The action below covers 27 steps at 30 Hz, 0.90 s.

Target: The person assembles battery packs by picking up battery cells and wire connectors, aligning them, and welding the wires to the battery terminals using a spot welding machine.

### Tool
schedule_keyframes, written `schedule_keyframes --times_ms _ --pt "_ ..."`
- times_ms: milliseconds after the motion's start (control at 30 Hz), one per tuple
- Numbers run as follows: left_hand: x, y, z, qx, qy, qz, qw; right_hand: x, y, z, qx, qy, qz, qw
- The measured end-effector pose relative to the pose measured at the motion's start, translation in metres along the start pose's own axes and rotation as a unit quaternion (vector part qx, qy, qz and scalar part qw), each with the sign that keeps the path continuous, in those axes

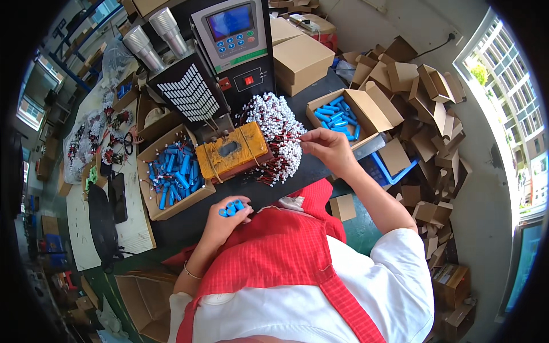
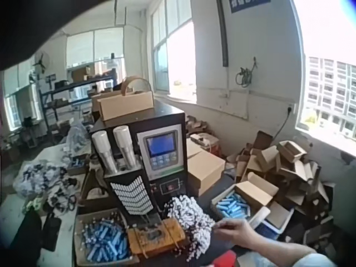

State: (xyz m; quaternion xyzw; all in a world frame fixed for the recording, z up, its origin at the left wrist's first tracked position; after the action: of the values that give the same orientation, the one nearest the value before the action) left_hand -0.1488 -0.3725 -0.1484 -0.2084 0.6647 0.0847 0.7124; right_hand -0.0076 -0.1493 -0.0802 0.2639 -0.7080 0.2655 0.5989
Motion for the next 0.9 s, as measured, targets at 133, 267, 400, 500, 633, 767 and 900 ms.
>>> schedule_keyframes --times_ms 133,267,400,500,633,767,900 --pt "-0.039 0.018 -0.011 -0.096 -0.188 0.043 0.977 -0.009 -0.026 0.040 0.073 0.054 0.011 0.996" --pt "-0.059 0.029 -0.009 -0.111 -0.234 0.088 0.962 -0.017 -0.038 0.069 0.119 0.097 0.042 0.987" --pt "-0.049 0.033 -0.008 -0.106 -0.235 0.079 0.963 -0.023 -0.042 0.092 0.174 0.063 0.053 0.981" --pt "-0.047 0.036 -0.003 -0.080 -0.214 0.062 0.972 -0.004 -0.039 0.111 0.193 0.070 0.019 0.978" --pt "-0.057 0.040 -0.006 -0.078 -0.173 0.071 0.979 0.002 -0.012 0.115 0.149 0.069 0.025 0.986" --pt "-0.119 0.047 -0.032 -0.162 0.238 0.295 0.911 0.015 0.018 0.118 0.146 0.059 0.055 0.986" --pt "-0.123 0.061 -0.038 -0.193 0.302 0.336 0.871 0.020 0.036 0.125 0.164 0.013 0.071 0.984"
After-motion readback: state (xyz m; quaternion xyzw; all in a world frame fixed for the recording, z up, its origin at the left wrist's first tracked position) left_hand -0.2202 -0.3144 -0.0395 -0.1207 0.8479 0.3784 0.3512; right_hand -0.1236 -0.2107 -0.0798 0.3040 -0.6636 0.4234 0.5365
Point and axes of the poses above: each hand's wrist, its own y-axis towards the middle knuckle, its own z-axis out of the palm, x = y × z, the point moved 10 cm from there along y, towards the middle knuckle, and after that the axes turned 5 degrees about z, right-handed, at the moved point
